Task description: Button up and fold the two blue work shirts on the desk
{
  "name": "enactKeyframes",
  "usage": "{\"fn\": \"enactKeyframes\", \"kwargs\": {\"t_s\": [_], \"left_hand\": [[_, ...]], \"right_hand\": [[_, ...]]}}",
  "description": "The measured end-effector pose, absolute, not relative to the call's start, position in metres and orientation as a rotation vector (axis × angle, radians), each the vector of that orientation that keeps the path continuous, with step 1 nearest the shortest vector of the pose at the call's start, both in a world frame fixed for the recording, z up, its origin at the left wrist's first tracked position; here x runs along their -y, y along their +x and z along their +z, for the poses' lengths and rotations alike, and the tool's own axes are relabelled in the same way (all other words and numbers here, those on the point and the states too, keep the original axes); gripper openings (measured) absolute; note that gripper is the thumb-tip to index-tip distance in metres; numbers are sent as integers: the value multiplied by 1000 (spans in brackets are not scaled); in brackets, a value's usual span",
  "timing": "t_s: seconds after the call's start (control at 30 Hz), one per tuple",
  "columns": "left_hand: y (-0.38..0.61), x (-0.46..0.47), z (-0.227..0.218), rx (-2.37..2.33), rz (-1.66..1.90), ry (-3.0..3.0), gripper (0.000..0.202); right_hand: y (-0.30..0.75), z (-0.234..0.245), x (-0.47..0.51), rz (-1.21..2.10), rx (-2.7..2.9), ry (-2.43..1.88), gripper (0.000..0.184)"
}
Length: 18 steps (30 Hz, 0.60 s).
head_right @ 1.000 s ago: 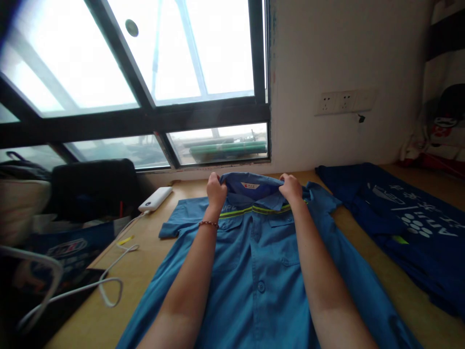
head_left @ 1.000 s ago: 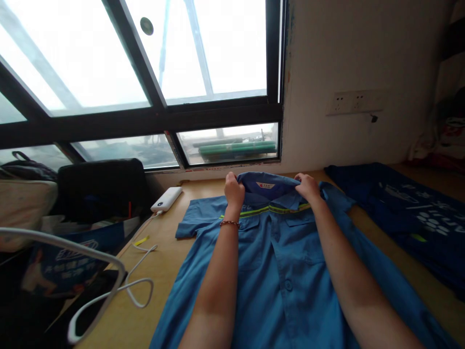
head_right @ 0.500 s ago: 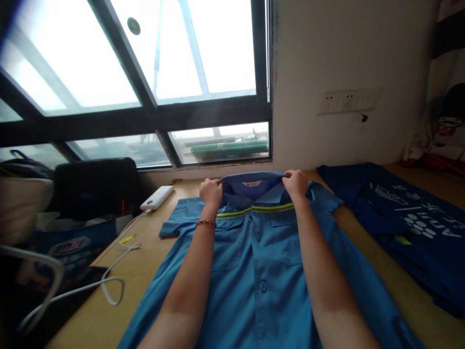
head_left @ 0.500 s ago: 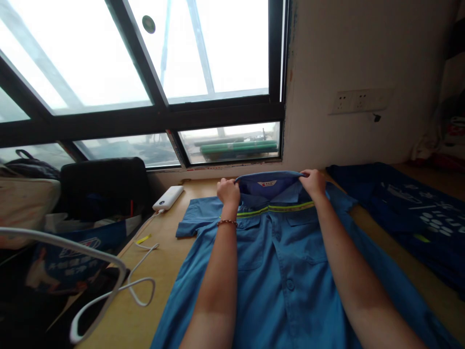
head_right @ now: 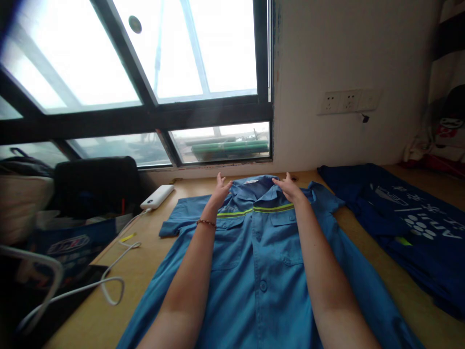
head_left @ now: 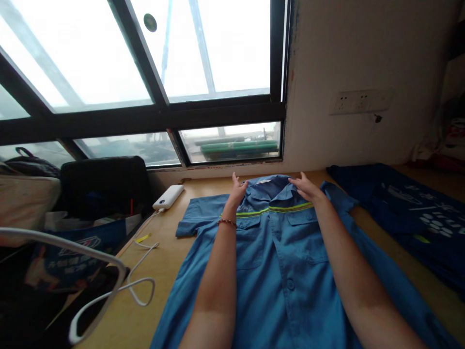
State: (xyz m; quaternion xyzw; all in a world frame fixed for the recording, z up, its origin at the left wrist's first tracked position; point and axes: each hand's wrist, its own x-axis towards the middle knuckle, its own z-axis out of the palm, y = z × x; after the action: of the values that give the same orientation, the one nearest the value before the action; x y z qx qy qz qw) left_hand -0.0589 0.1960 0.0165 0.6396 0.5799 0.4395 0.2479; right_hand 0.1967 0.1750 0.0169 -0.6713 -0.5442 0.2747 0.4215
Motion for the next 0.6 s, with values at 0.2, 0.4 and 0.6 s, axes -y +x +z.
{"fn": "enactKeyframes", "kwargs": {"t_s": [0.2,0.4,0.6], "left_hand": [[-52,-191,-1,-1936,510,2104,54],[-29,-177,-36,-2003,289,2095,72],[-45,-179,-49,-2243,420,2010,86]], "right_hand": [[180,3,-182,394,1655,-2156,57],[161,-35,-176,373,1787,-2236,69],[185,-58,-188,132,1676,-2339,74]]}}
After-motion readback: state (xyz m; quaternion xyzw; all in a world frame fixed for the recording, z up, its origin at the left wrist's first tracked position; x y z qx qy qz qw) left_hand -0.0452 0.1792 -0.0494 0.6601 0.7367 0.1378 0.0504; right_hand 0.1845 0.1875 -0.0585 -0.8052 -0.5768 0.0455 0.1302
